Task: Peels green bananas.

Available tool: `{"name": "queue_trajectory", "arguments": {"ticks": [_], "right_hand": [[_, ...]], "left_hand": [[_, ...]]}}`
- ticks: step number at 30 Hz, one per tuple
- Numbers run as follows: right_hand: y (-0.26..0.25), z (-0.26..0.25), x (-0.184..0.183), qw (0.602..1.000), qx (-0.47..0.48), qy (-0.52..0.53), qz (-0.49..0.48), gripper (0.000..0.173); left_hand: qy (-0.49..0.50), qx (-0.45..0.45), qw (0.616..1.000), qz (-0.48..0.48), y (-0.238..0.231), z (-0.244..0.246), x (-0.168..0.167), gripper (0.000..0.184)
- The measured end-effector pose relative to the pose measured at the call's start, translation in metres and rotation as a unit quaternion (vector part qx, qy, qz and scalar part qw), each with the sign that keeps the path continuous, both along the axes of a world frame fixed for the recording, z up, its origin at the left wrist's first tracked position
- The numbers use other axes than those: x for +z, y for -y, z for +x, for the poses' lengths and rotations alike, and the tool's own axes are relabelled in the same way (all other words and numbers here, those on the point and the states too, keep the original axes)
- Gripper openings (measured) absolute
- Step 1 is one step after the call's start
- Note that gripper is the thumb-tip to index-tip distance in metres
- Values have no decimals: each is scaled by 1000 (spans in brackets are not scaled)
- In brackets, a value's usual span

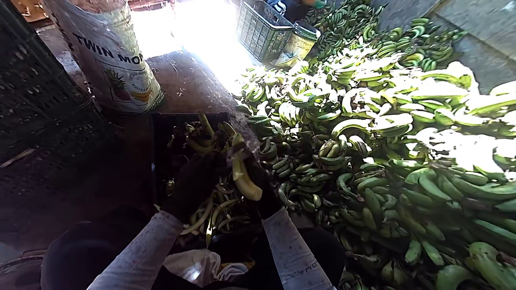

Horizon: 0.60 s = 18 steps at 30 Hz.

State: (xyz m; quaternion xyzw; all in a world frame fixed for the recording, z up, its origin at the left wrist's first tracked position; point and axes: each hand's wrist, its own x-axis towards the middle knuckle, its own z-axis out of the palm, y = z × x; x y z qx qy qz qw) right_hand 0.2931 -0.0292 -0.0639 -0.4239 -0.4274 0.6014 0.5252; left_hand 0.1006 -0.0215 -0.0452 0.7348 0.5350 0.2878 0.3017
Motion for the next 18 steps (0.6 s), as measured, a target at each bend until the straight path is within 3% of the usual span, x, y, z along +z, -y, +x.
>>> {"name": "queue_trajectory", "arguments": {"ticks": [3,8,11,13,16,18], "right_hand": [[18,-11,-6,992,122,-10,-37,52],[6,0,-6,997,-73,39,-11,46],[-8,14,-2,995,-99,22,19,48],[-8,13,7,996,-83,-20,6,43],[-1,1,4,999,-21,-28,-18,31],[9,-2,-2,999,39,17,-4,40]], "left_hand": [[77,72,994,-13,-23,-25,-11,38],[25,43,999,-9,-4,-9,6,44],[-41,-29,998,31,12,4,0,45],[-66,-50,995,60,12,4,-4,46],[-64,3,996,64,-4,-3,-4,48],[-34,55,997,52,-18,-12,-11,46]]}}
